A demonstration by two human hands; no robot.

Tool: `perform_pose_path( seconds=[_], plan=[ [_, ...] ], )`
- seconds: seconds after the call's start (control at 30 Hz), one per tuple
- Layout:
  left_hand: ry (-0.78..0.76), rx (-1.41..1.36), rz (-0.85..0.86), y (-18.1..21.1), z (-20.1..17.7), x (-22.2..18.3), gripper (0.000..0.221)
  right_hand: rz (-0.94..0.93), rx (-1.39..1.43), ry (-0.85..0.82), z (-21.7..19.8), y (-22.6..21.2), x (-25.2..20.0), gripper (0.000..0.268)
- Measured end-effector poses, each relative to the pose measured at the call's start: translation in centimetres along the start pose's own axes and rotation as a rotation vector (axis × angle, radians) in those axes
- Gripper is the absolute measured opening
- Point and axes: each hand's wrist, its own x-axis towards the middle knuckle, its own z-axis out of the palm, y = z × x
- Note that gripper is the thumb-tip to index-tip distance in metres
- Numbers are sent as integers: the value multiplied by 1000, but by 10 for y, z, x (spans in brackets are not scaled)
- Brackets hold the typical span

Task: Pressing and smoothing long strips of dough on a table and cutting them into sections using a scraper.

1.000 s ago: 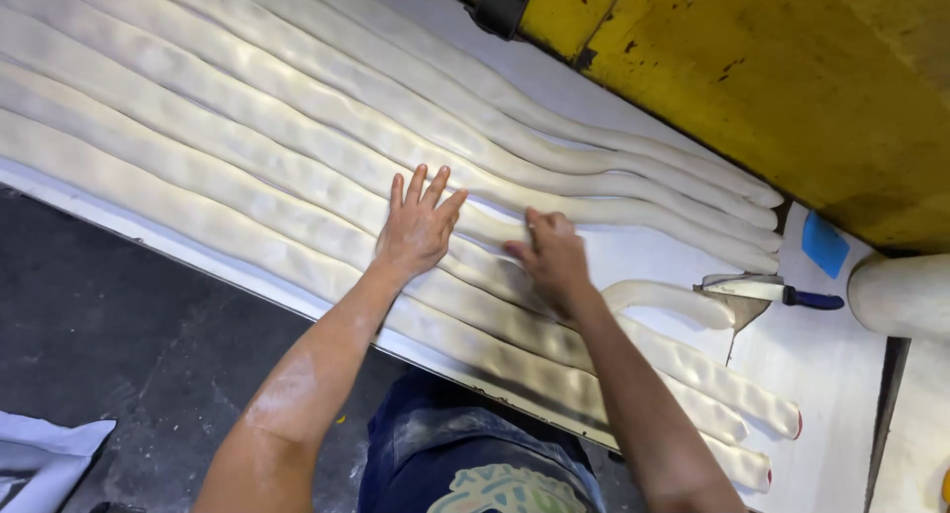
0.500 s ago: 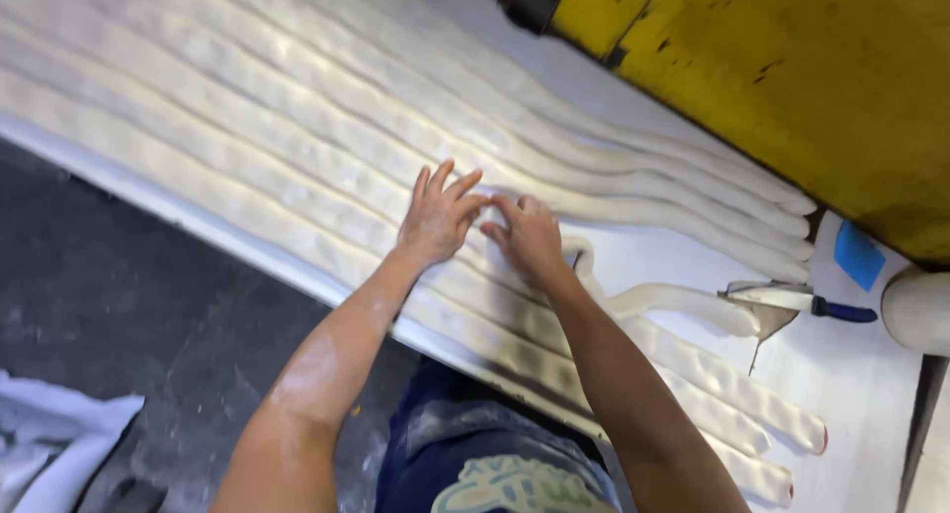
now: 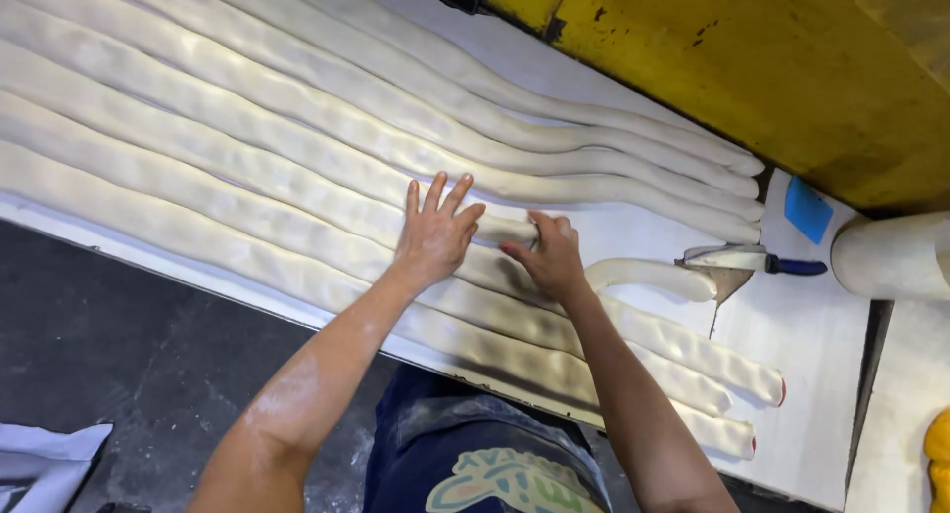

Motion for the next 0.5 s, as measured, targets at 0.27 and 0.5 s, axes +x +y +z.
perform_pose_path(
  seconds=[0.27, 0.5],
  plan=[
    [-25, 15, -23, 36, 6, 0, 30, -100, -46, 28, 1, -20, -15, 36],
    [-25, 52, 4, 76, 9, 5, 44, -149, -16, -184, -83, -14, -37, 93]
  ],
)
